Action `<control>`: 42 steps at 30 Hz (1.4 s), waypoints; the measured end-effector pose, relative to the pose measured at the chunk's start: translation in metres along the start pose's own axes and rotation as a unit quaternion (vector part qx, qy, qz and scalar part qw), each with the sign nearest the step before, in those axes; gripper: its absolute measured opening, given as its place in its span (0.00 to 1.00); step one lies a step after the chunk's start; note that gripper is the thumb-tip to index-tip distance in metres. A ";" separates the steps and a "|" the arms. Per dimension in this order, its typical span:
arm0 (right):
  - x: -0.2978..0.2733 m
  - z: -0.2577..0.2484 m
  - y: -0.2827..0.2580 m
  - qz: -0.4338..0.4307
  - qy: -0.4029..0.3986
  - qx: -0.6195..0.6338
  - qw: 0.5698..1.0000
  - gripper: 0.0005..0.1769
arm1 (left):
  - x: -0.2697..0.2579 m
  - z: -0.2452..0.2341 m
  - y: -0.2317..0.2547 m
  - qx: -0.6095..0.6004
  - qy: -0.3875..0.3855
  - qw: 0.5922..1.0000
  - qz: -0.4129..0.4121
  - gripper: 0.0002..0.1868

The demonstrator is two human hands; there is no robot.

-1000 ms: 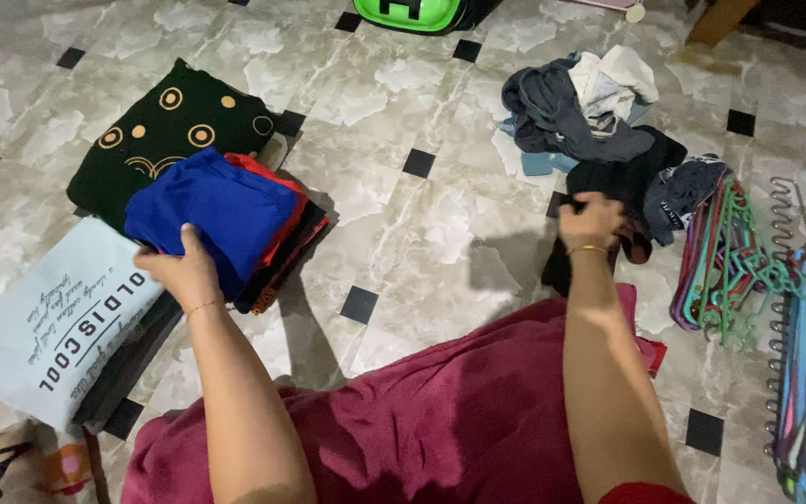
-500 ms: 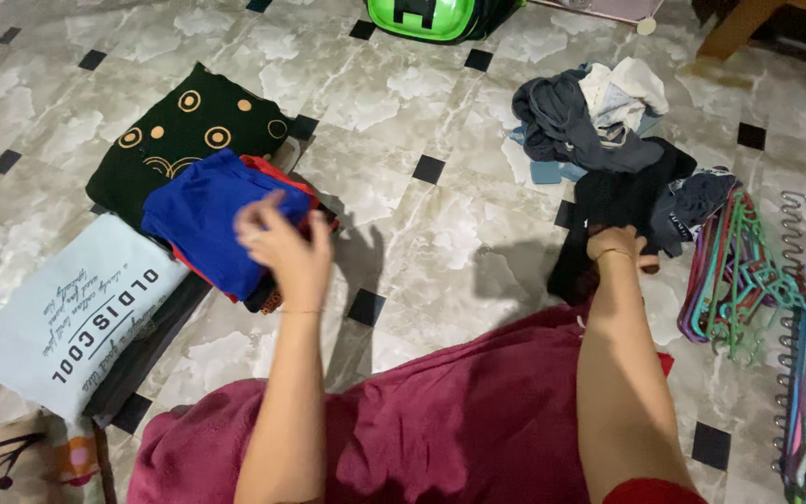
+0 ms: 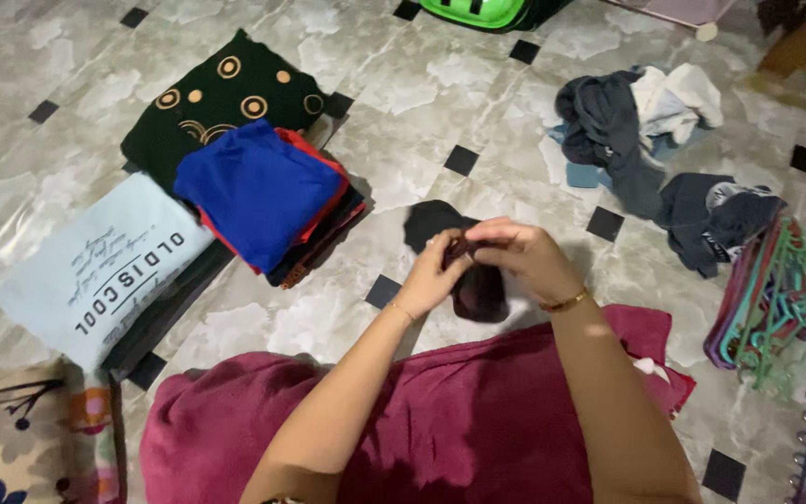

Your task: The person folds several shirts, shorts, and other items of clothing by hand, stacking them onto a folded blanket and gathering hangers.

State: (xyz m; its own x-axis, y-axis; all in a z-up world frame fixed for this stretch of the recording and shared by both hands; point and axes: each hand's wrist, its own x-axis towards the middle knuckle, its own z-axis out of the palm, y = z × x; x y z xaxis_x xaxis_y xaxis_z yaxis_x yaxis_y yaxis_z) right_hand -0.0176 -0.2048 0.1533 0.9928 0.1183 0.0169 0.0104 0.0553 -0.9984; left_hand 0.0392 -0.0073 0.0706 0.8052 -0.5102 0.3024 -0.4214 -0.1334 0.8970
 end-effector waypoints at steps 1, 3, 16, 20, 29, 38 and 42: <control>0.003 -0.001 0.006 0.005 0.041 -0.008 0.999 0.15 | 0.005 -0.005 -0.003 -0.026 0.009 0.999 -0.029 0.18; 0.011 0.000 0.025 0.000 0.075 -0.018 0.997 0.16 | 0.011 -0.015 -0.007 -0.052 0.022 0.997 -0.060 0.12; 0.017 0.010 0.022 -0.001 0.049 0.021 0.999 0.11 | 0.018 -0.062 0.066 0.204 0.104 0.965 -0.125 0.14; 0.006 -0.007 0.009 0.005 0.033 0.114 0.993 0.10 | 0.013 -0.062 0.016 0.215 0.162 0.954 -0.135 0.19; -0.004 -0.067 -0.007 -0.045 0.056 0.340 0.938 0.21 | 0.006 -0.086 -0.097 -0.315 -0.078 0.847 -0.422 0.29; 0.031 -0.120 0.211 0.150 0.129 -0.492 0.848 0.22 | 0.020 -0.097 0.019 -0.750 0.006 0.636 -0.179 0.29; 0.045 -0.070 0.246 0.193 0.063 -0.551 0.810 0.20 | 0.017 -0.096 0.056 -0.738 0.063 0.665 -0.096 0.34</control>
State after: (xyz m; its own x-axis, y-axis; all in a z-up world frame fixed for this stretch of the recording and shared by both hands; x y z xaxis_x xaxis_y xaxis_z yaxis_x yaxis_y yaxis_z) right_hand 0.0377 -0.2554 -0.0957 0.9512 -0.1892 -0.2439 -0.2719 -0.8876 -0.3717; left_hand 0.0699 0.0581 0.1569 0.8524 -0.5170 0.0782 0.4882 0.8405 0.2349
